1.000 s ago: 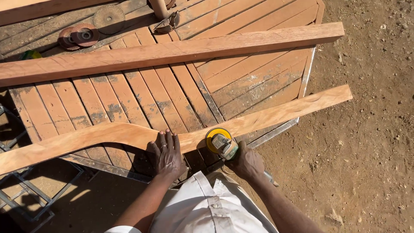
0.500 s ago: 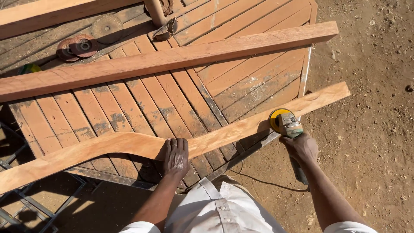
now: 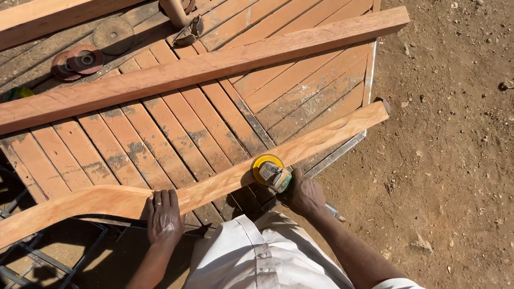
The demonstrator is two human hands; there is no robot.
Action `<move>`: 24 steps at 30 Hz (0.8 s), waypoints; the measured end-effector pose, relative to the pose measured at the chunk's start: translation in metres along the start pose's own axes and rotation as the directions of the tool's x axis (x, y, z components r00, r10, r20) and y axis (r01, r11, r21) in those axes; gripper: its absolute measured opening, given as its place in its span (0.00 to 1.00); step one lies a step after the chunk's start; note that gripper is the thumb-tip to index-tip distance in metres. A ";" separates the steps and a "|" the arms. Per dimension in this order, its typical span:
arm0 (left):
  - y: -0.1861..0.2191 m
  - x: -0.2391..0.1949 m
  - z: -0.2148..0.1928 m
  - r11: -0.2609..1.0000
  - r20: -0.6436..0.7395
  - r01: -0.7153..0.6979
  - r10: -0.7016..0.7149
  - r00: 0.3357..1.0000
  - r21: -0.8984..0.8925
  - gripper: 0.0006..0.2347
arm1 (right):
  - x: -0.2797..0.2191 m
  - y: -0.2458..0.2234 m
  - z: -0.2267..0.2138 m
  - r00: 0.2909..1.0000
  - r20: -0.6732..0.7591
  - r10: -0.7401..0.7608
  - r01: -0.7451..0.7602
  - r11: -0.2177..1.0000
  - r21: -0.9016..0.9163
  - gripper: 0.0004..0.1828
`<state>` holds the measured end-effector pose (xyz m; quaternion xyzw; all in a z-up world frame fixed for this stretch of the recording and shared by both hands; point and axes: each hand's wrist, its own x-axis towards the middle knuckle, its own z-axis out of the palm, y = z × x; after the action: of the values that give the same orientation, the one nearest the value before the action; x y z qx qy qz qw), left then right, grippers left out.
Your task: Sanding a curved wooden piece using an angle grinder with a sanding disc
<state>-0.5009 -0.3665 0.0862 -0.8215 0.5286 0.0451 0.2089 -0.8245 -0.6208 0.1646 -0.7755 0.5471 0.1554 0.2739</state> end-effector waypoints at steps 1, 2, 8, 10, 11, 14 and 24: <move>0.008 -0.003 0.004 1.000 0.001 0.003 -0.003 1.000 -0.003 0.39 | 0.004 0.017 -0.015 1.000 0.001 -0.002 0.002 1.000 -0.004 0.37; 0.016 -0.004 0.007 1.000 -0.037 0.017 -0.017 0.999 0.012 0.39 | 0.010 0.034 -0.031 0.993 -0.012 0.114 -0.114 0.993 0.026 0.37; 0.083 -0.001 -0.016 0.975 -0.417 -0.179 0.219 0.882 0.133 0.34 | 0.042 0.127 -0.113 0.833 -0.125 0.539 -0.509 0.835 0.208 0.37; 0.105 0.002 -0.013 0.946 -0.534 -0.171 0.298 0.791 0.276 0.28 | 0.046 0.142 -0.121 0.784 -0.136 0.606 -0.566 0.787 0.245 0.33; 0.116 0.003 -0.005 0.975 -0.364 -0.219 0.219 0.905 0.041 0.39 | 0.045 0.142 -0.122 0.797 -0.136 0.588 -0.552 0.801 0.232 0.36; 0.121 0.004 -0.040 0.972 0.091 -0.164 0.181 0.979 -0.169 0.49 | 0.036 0.111 -0.105 0.861 -0.122 0.493 -0.462 0.860 0.215 0.38; 0.112 -0.007 -0.006 0.966 -0.209 -0.045 -0.010 0.978 -0.253 0.48 | -0.006 -0.007 -0.014 1.000 0.005 -0.003 0.002 0.999 0.037 0.43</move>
<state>-0.6044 -0.4031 0.0605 -0.8370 0.5446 0.0286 0.0442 -0.8211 -0.6233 0.1808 -0.7706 0.5483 0.1467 0.2899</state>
